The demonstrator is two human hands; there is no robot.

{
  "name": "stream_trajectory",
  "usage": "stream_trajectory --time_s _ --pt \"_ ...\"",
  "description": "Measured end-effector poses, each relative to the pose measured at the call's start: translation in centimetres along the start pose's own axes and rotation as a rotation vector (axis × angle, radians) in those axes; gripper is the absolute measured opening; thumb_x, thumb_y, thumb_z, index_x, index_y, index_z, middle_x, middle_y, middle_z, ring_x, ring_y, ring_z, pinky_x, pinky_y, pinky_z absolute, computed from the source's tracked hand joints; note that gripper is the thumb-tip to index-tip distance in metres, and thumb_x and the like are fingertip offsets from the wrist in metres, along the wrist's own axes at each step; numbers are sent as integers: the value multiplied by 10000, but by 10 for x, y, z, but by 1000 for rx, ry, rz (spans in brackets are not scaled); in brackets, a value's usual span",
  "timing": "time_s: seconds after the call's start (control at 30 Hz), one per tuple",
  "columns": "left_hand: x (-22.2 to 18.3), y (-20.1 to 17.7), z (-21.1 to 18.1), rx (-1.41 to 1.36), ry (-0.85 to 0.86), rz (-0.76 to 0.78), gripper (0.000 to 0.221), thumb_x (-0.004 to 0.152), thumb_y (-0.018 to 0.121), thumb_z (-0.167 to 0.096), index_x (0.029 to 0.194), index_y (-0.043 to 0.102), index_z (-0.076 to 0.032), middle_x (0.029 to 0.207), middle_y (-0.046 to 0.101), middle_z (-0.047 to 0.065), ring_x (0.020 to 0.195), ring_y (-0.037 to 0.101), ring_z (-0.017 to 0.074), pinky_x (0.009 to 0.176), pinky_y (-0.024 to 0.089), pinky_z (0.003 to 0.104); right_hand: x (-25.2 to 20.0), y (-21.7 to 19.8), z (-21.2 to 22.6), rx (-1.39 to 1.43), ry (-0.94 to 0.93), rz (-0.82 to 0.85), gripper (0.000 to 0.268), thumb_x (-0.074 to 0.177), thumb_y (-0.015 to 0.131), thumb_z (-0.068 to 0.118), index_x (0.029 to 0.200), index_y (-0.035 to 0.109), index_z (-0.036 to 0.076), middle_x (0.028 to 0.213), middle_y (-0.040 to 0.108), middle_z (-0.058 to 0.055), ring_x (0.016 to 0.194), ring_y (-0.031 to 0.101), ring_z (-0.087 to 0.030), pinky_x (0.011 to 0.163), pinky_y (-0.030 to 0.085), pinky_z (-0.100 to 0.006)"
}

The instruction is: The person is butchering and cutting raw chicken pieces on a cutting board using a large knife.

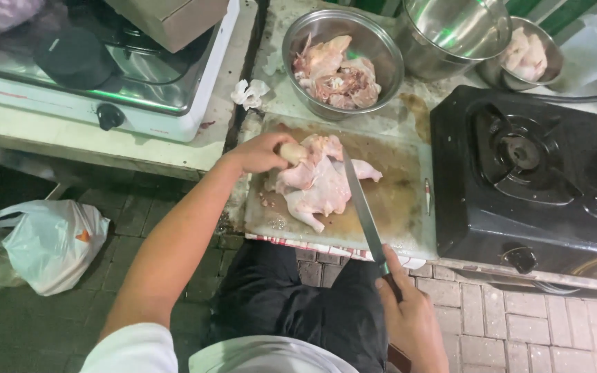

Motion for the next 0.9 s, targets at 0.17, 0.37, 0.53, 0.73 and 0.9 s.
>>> stream_trajectory --time_s 0.17,0.37,0.53,0.73,0.9 --pt "-23 28 -5 -101 -102 -205 1040 664 757 -562 1476 303 -96 1532 383 94 1346 457 284 1108 389 491 24 0 15 -96 -92 34 568 961 481 346 1489 385 533 719 663 -118 546 540 -236 602 413 -304" --pt "-1 50 42 -305 152 -835 680 604 807 -304 1186 513 -111 1041 573 83 893 582 251 717 476 371 57 -21 50 -318 -303 -12 590 956 467 393 1516 321 511 545 501 -111 499 509 -241 531 411 -354" --pt "-1 54 46 -237 479 -1010 567 553 814 -244 1082 625 -165 988 578 70 995 615 307 886 502 423 79 -38 111 -472 -500 -33 526 908 502 467 1401 397 616 1235 691 15 1109 656 -306 962 524 -472" --pt "-1 65 54 -99 582 -1176 551 544 794 -203 1061 621 -118 1056 541 82 987 594 324 850 500 421 91 -20 161 -625 -628 73 517 953 401 436 1454 354 555 1291 662 30 1163 630 -323 996 490 -487" --pt "2 68 56 -45 614 -1208 573 512 787 -196 1059 635 -124 1049 556 90 969 604 340 837 509 428 108 -8 158 -612 -743 49 531 946 410 395 1457 362 530 1268 672 63 1114 651 -322 944 519 -512"
Point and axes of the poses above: each hand's wrist, its own x-axis towards the middle knuckle, its own y-axis out of the palm, z = x × y, the point moved 7 cm from there along x, towards the middle knuckle
